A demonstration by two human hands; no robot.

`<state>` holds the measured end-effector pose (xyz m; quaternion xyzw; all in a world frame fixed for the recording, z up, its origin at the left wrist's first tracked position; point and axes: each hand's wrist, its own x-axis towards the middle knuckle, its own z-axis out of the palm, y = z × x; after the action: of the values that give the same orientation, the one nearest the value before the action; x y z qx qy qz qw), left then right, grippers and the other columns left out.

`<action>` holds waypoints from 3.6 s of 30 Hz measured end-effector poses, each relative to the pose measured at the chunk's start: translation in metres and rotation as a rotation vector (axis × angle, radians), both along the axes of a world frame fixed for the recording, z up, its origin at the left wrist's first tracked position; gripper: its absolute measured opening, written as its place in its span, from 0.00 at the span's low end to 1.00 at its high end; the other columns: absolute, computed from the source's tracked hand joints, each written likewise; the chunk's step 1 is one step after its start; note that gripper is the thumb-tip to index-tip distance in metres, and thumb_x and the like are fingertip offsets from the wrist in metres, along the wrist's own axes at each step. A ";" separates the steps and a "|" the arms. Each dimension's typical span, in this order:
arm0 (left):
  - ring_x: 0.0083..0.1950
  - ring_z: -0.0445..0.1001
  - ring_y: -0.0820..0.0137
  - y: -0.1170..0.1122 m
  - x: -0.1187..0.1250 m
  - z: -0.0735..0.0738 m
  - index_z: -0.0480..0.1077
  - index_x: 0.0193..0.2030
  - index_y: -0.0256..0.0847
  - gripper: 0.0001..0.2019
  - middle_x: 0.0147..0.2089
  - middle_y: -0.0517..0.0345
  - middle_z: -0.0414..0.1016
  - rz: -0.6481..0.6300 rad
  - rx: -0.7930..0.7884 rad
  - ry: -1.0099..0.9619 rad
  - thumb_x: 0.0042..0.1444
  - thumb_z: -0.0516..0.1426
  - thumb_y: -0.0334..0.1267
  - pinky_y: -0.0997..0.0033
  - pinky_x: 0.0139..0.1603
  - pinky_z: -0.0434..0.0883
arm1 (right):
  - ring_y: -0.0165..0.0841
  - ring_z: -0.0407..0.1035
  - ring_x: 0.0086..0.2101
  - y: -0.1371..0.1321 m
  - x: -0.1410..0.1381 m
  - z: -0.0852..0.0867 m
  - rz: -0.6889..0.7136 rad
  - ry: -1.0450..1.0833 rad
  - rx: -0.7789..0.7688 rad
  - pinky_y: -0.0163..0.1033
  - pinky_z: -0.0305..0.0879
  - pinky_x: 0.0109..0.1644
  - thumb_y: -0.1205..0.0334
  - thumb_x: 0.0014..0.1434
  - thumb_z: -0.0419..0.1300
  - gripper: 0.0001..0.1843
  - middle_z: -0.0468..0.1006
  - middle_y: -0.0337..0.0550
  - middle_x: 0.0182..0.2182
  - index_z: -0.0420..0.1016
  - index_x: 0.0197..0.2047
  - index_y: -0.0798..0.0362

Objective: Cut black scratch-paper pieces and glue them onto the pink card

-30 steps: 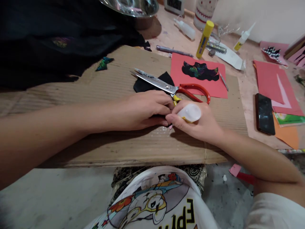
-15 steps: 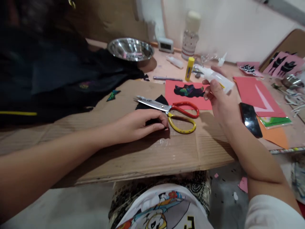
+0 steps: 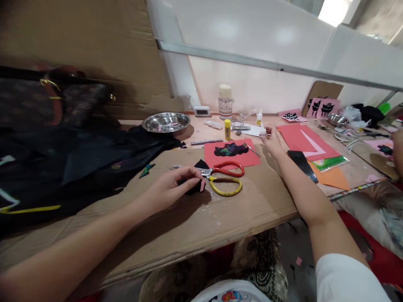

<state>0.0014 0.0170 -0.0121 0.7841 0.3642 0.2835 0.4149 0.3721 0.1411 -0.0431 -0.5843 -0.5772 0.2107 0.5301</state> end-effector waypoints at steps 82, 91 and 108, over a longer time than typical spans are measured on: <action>0.39 0.81 0.63 0.009 0.017 0.018 0.82 0.37 0.42 0.12 0.37 0.55 0.86 0.188 0.264 0.012 0.61 0.60 0.46 0.67 0.45 0.75 | 0.32 0.73 0.32 -0.120 -0.155 0.019 0.596 0.269 -0.347 0.40 0.70 0.41 0.48 0.51 0.72 0.17 0.79 0.38 0.30 0.75 0.35 0.51; 0.46 0.82 0.62 0.013 0.019 0.010 0.79 0.52 0.39 0.18 0.48 0.50 0.86 0.211 0.229 -0.088 0.65 0.55 0.47 0.65 0.49 0.77 | 0.33 0.76 0.36 -0.122 -0.156 0.023 0.581 0.333 -0.316 0.43 0.77 0.45 0.46 0.52 0.72 0.19 0.79 0.39 0.35 0.75 0.37 0.49; 0.38 0.81 0.64 0.009 0.020 0.017 0.81 0.35 0.42 0.11 0.36 0.56 0.86 0.216 0.206 -0.035 0.60 0.59 0.44 0.67 0.45 0.77 | 0.35 0.75 0.39 -0.123 -0.156 0.018 0.564 0.154 -0.212 0.46 0.77 0.49 0.46 0.59 0.66 0.16 0.78 0.41 0.36 0.74 0.37 0.50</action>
<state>0.0217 0.0256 0.0046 0.7737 0.4081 0.3762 0.3054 0.2163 0.0181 -0.0255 -0.4355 -0.6496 0.4520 0.4290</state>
